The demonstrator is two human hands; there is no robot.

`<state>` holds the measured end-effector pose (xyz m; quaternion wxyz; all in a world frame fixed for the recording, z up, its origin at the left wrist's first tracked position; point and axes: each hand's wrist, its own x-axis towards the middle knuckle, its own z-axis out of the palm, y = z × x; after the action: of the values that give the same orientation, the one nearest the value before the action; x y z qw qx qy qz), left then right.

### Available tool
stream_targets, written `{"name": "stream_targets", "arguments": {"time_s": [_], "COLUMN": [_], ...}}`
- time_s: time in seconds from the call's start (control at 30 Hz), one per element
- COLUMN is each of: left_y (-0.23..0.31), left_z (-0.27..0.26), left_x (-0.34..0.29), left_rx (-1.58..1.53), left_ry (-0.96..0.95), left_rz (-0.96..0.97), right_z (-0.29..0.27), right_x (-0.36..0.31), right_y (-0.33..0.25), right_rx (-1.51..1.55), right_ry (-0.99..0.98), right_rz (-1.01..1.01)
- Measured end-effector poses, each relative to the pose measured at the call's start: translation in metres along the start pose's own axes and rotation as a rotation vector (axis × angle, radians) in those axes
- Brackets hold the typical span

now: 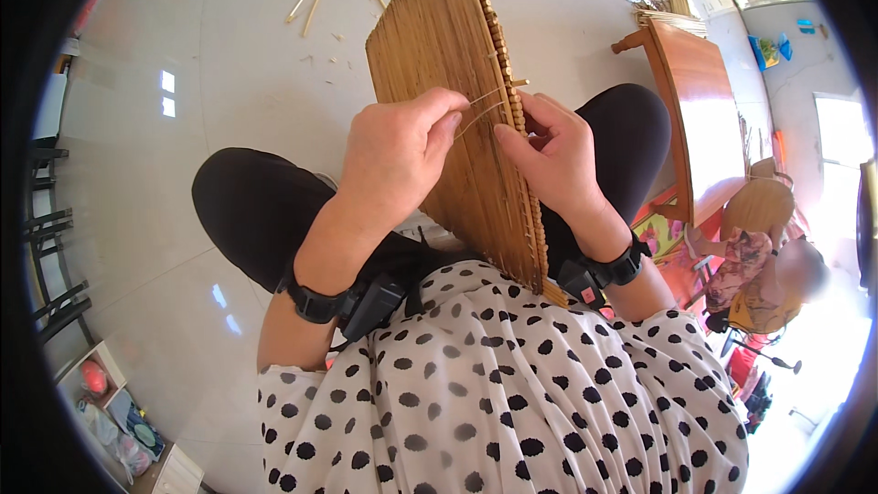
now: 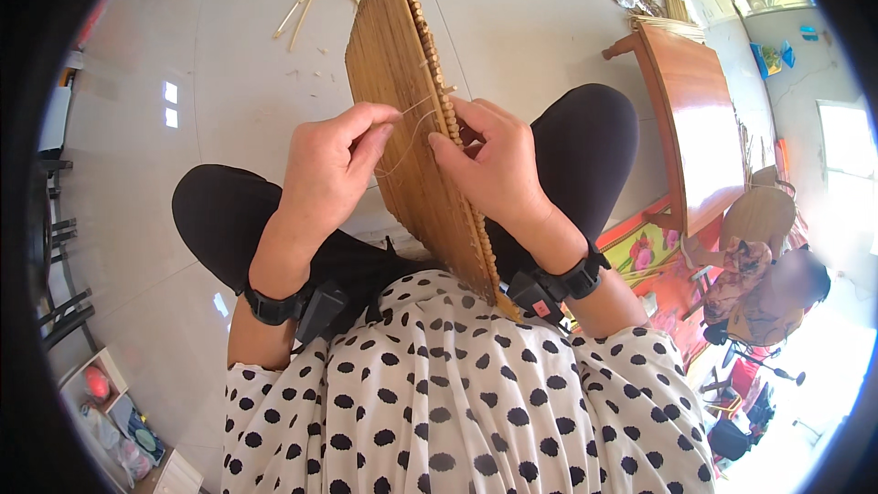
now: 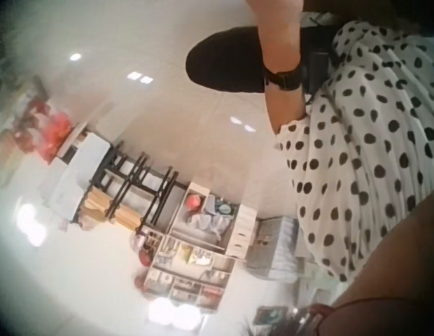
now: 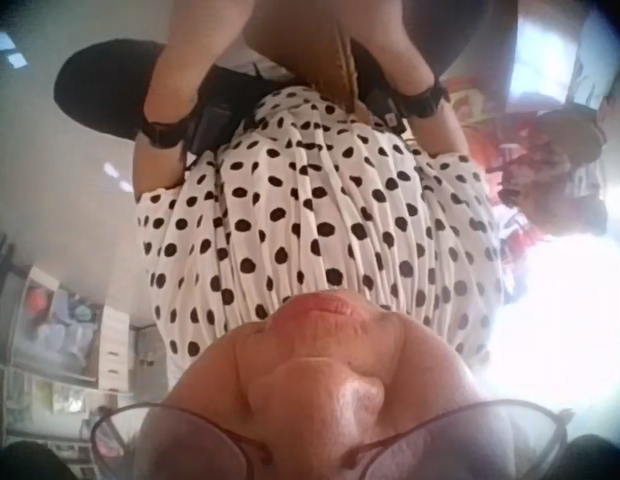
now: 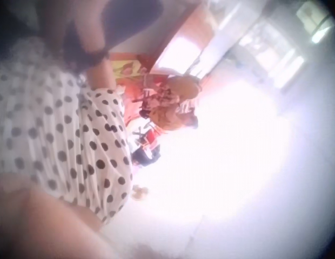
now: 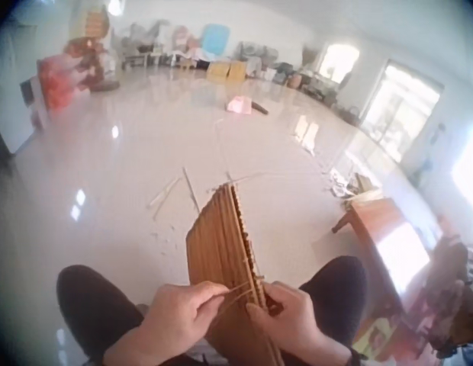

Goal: The person sits on the floor and weaves a basket using thin wooden strips and a white string. They repeatedly thread the string through the strips, pull it tight, and adjust the basket's shape.

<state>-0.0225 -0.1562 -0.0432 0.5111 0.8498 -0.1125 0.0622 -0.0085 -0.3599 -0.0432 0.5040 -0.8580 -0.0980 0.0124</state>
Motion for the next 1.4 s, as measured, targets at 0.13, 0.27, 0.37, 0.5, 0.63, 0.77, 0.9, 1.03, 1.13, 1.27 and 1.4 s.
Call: {"name": "stream_targets", "arguments": {"time_s": [0.13,0.27,0.37,0.5,0.63,0.77,0.9,1.03,1.13,1.27,1.4], "left_y": [-0.004,-0.004,-0.003,-0.004,-0.004,-0.006,-0.006,-0.005,-0.004,-0.004,-0.003], "left_z": [-0.004,-0.008,-0.01,-0.009,-0.009,-0.009,-0.008,-0.009,-0.01,-0.008,-0.007], "left_x": [-0.001,-0.003,-0.004,-0.003,-0.001,0.001,0.002,0.002,0.001,0.0,0.0], "left_rx": [0.042,0.042,0.051,0.054,0.057,0.072,0.073,0.073,0.098,0.085,0.095], "left_ry": [0.075,0.091,0.097,0.086,0.076,0.076,0.092,0.093,0.079,0.08,0.091], "left_rz": [0.082,0.116,0.133,0.152,0.153,0.161,0.162,0.165,0.162,0.155,0.168], "right_z": [0.001,0.004,0.006,0.004,0.003,0.003,0.004,0.003,0.002,0.001,0.001], "right_x": [0.0,0.002,0.003,0.005,0.005,0.006,0.007,0.007,0.006,0.005,0.005], "right_y": [0.003,0.009,0.014,0.012,0.005,0.006,0.008,0.007,0.005,0.003,0.004], "right_rx": [0.014,0.063,0.071,0.033,0.029,0.038,0.058,0.043,0.028,0.012,0.024], "right_ry": [0.002,0.021,0.026,0.017,0.005,0.004,0.008,-0.005,-0.011,-0.009,-0.006], "right_rz": [0.002,0.007,-0.012,-0.024,-0.013,-0.019,-0.026,-0.02,-0.005,-0.009,-0.013]}}
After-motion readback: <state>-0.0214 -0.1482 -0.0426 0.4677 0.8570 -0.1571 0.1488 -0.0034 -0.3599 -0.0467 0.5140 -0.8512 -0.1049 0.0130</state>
